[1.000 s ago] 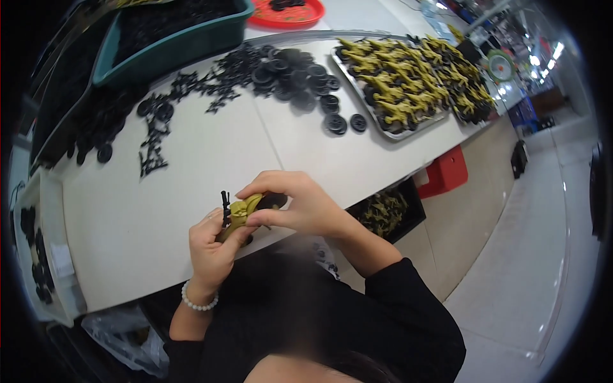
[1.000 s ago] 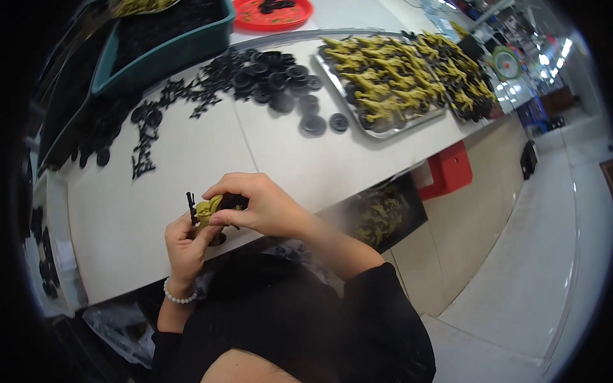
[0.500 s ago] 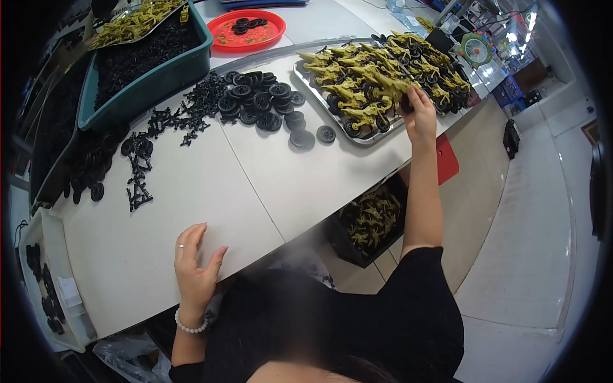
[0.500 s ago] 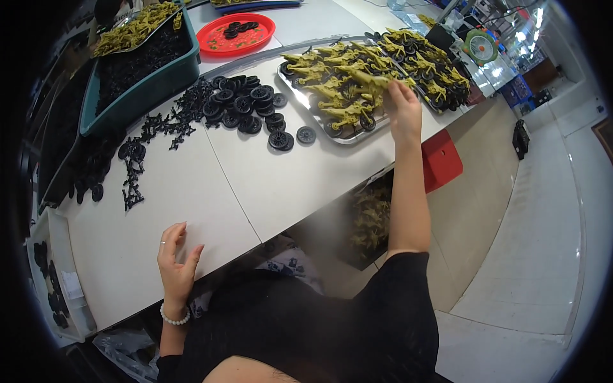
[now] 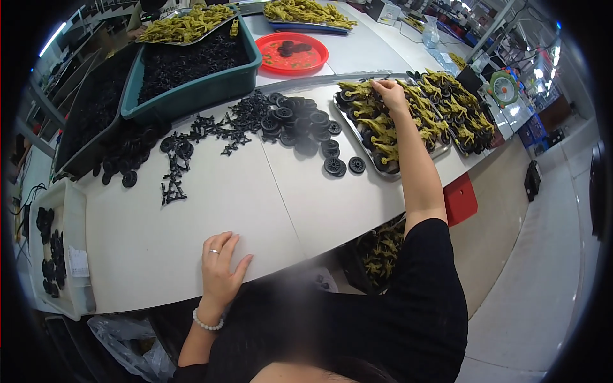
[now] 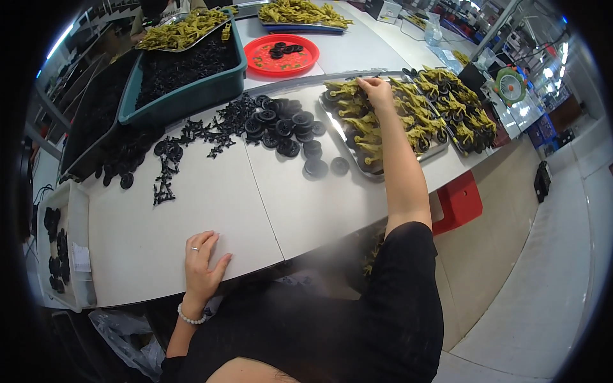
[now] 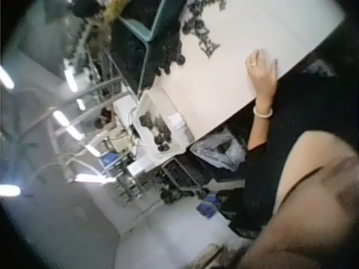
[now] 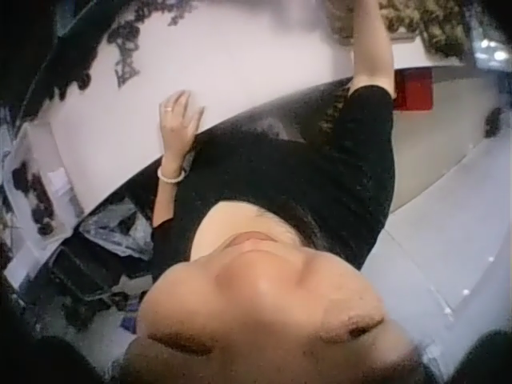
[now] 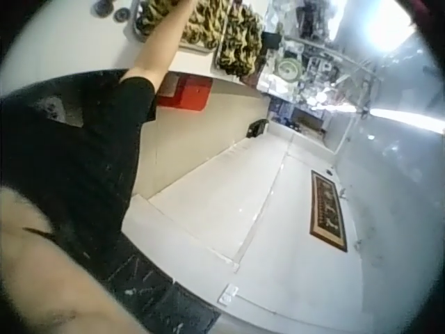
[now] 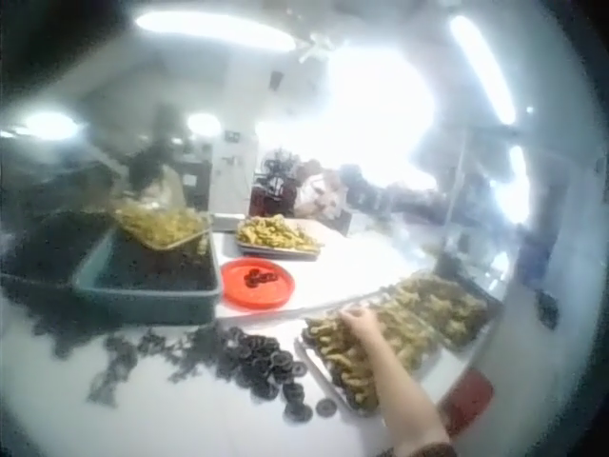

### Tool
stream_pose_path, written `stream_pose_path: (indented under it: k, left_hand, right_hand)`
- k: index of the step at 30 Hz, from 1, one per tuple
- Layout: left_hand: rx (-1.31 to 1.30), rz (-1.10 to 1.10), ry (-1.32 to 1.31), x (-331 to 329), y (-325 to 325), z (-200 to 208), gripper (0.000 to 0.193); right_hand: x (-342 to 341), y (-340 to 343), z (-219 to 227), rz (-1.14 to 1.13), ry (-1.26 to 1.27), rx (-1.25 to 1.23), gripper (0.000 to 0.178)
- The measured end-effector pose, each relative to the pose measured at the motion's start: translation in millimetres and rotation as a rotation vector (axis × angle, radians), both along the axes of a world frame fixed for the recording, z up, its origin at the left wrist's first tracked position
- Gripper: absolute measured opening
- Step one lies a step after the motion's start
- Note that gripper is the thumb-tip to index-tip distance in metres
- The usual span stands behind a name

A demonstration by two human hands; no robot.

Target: The person assembles small plastic toy motorcycles by hand, attaching toy wheels and engine parts to the toy motorcycle bodies.

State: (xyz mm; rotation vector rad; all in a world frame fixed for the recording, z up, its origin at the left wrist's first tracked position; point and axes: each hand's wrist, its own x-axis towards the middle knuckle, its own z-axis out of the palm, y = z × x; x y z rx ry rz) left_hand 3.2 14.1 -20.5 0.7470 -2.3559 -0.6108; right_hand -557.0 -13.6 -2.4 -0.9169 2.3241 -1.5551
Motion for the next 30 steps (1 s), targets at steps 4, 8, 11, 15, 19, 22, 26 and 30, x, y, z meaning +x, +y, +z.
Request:
stream_pose_path:
  k: [4, 8, 11, 15, 19, 22, 26, 30]
  left_hand:
    - [-0.013, -0.030, -0.023, -3.7, -3.0, 1.2, 0.042]
    - [-0.018, -0.048, -0.031, -4.2, -6.6, 1.6, 0.043]
    - [0.015, -0.007, 0.054, 5.1, -3.5, -0.1, 0.040]
    - [-0.008, -0.050, 0.204, 6.6, -5.8, 0.1, 0.036]
    - [0.048, 0.059, 0.266, 16.0, -2.7, 0.8, 0.035]
    - [0.108, 0.045, 0.422, 39.0, -6.0, 11.9, 0.034]
    - [-0.164, 0.326, 0.298, 116.5, -42.4, 43.4, 0.038]
    - [-0.274, 0.639, 0.082, 240.6, -97.2, 89.7, 0.040]
  right_hand:
    - [-8.2, 1.2, -4.7, -0.009, 0.206, 0.141, 0.034]
    - [0.0, 3.8, 3.9, -0.072, 0.420, 0.171, 0.038]
    - [44.0, 1.5, 27.2, -0.034, 0.638, 0.024, 0.041]
    - [144.8, 33.0, 45.8, 0.279, 0.235, -0.249, 0.025]
    - [274.5, 59.8, 30.0, 0.668, 0.352, -0.101, 0.023]
    - [358.9, 70.1, 21.4, 0.913, 0.361, -0.063, 0.022]
    - [412.7, 72.9, 2.4, 1.098, 0.346, -0.006, 0.024]
    - [438.8, 65.5, 1.2, 1.239, 0.456, -0.008, 0.026]
